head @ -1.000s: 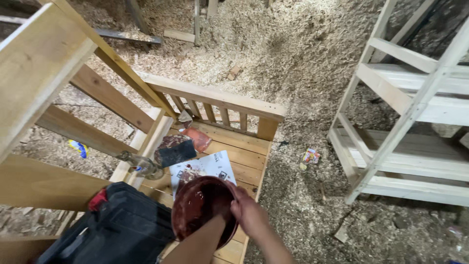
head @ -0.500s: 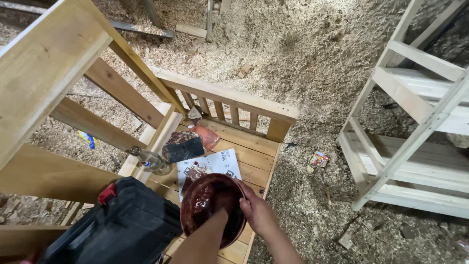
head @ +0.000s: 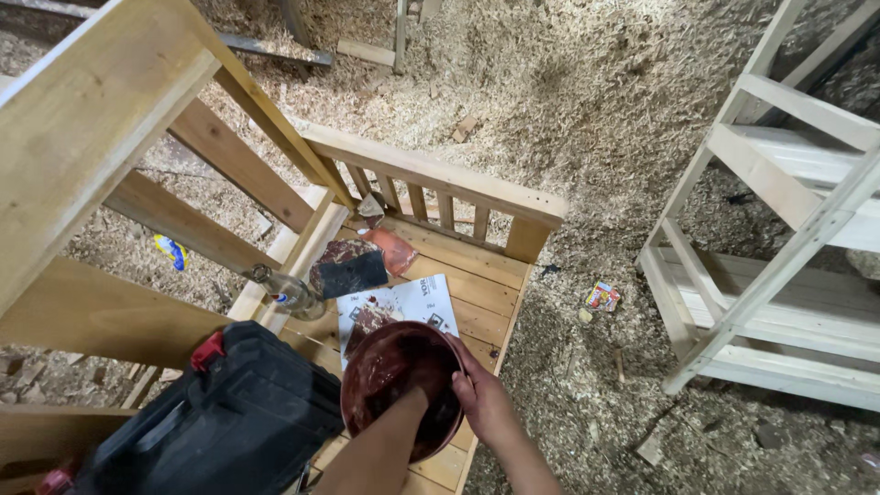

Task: The person applies a reddish-brown stain to a wooden chair using a cloth. They wipe the stain onto the frame and slats, then dip the cloth into a container to reload it before continuing to cover more surfaces.

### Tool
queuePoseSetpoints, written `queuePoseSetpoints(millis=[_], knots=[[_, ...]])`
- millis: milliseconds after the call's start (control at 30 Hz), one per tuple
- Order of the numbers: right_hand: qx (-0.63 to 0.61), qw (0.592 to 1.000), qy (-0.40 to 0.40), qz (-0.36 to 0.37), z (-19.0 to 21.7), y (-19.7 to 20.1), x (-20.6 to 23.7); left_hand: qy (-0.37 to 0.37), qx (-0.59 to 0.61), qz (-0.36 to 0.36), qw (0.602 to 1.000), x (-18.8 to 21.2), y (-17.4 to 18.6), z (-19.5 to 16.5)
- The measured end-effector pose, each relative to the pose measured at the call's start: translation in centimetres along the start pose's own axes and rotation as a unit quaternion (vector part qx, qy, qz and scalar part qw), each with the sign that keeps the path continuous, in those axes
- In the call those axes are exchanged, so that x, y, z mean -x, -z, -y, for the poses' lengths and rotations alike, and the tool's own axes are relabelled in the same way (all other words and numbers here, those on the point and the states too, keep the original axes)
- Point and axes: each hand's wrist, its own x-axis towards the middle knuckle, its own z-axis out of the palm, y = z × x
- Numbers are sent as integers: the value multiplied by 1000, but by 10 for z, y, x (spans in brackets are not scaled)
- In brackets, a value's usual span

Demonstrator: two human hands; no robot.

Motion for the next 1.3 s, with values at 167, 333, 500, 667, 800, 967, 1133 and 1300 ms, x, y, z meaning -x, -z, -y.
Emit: queuePoseSetpoints(millis=[167, 333, 500, 667, 800, 967, 1133, 1300], knots=[[-11, 999, 40, -10, -6, 4, 3, -19, -53, 38, 998, 1, -9, -2], [2, 1000, 2, -13, -8, 7, 5, -3, -63, 60, 996, 3, -21, -2], [60, 998, -31, -17, -2, 9, 6, 12, -79, 74, 994, 6, -32, 2], [93, 995, -39, -17, 7, 11, 8, 30, -93, 83, 992, 8, -40, 8], [112, 992, -63, -9, 13, 13, 9, 41, -100, 91, 990, 10, -44, 11], [119, 991, -57, -13, 15, 13, 10, 64, -116, 89, 987, 9, -39, 16], [114, 991, -61, -17, 11, 8, 7, 82, -141, 72, 984, 6, -18, 23], [211, 972, 71, -74, 12, 10, 5, 82, -151, 62, 983, 6, -2, 27]])
